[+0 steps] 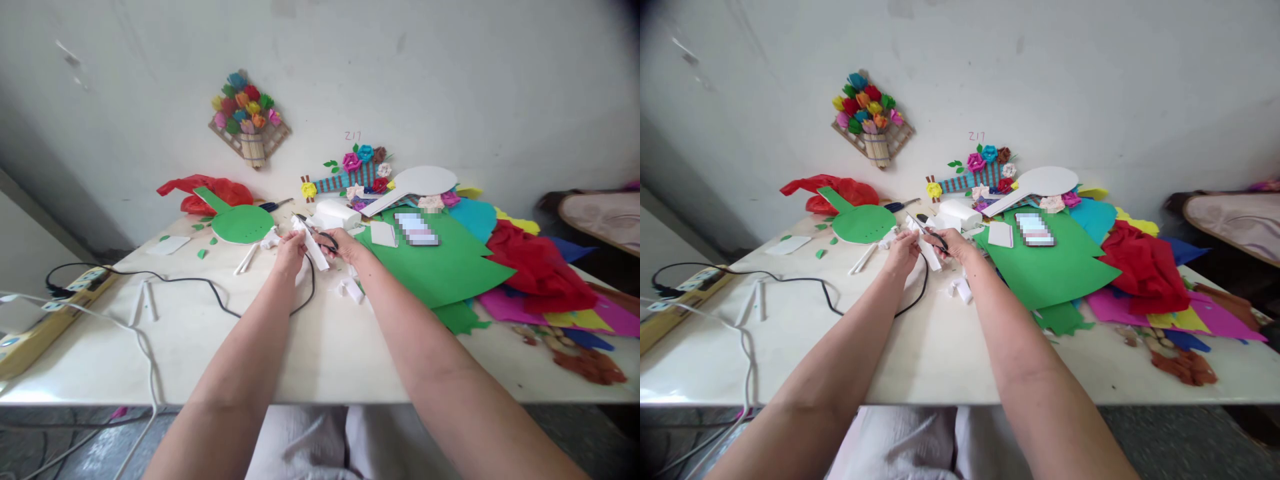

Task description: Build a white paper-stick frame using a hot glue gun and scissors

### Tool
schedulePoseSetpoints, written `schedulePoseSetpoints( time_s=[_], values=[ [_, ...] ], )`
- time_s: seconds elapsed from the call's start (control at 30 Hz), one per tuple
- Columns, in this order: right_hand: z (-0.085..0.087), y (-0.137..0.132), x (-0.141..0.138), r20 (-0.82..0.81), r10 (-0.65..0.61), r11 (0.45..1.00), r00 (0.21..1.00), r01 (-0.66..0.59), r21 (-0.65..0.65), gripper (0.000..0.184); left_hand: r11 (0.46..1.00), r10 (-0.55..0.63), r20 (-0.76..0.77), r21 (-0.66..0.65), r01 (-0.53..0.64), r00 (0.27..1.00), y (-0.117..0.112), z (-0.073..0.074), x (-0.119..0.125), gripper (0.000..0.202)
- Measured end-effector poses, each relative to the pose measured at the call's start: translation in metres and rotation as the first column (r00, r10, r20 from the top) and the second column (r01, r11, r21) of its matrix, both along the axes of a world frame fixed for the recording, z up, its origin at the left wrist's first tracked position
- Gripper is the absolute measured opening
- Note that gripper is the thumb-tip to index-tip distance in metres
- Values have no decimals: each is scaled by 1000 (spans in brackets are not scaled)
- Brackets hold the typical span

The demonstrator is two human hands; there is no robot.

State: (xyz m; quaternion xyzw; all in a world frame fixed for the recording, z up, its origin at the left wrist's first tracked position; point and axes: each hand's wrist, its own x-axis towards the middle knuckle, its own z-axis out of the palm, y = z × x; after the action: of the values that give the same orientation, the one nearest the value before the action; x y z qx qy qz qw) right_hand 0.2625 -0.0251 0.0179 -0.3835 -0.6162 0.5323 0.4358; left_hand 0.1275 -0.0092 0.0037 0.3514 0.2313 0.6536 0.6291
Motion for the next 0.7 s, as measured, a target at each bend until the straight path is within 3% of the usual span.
schedulePoseSetpoints(
  time_s=[0.13, 0.3, 0.5, 0.6, 0.7],
  values=[
    [4, -4, -1, 20, -9, 1000, 1000, 10, -13, 29, 1000, 11, -7, -2, -11, 1000, 0, 0, -1, 25],
    [12, -10, 8, 28, 89, 989, 996, -85, -117, 32, 1000, 13, 3, 6, -13, 1000, 5, -4, -4, 18],
    [21, -15, 28, 5, 232, 965, 973, -229, -127, 39, 990, 57, 53, -130, -50, 997, 9, -4, -7, 8],
    [29, -16, 31, 25, 120, 991, 992, -118, -59, 40, 979, 66, 60, -198, -53, 996, 11, -2, -9, 6],
    [35, -9, 32, 146, -190, 980, 971, 179, 84, 38, 970, 110, 54, -225, -95, 992, 13, -3, -10, 6]
  ],
)
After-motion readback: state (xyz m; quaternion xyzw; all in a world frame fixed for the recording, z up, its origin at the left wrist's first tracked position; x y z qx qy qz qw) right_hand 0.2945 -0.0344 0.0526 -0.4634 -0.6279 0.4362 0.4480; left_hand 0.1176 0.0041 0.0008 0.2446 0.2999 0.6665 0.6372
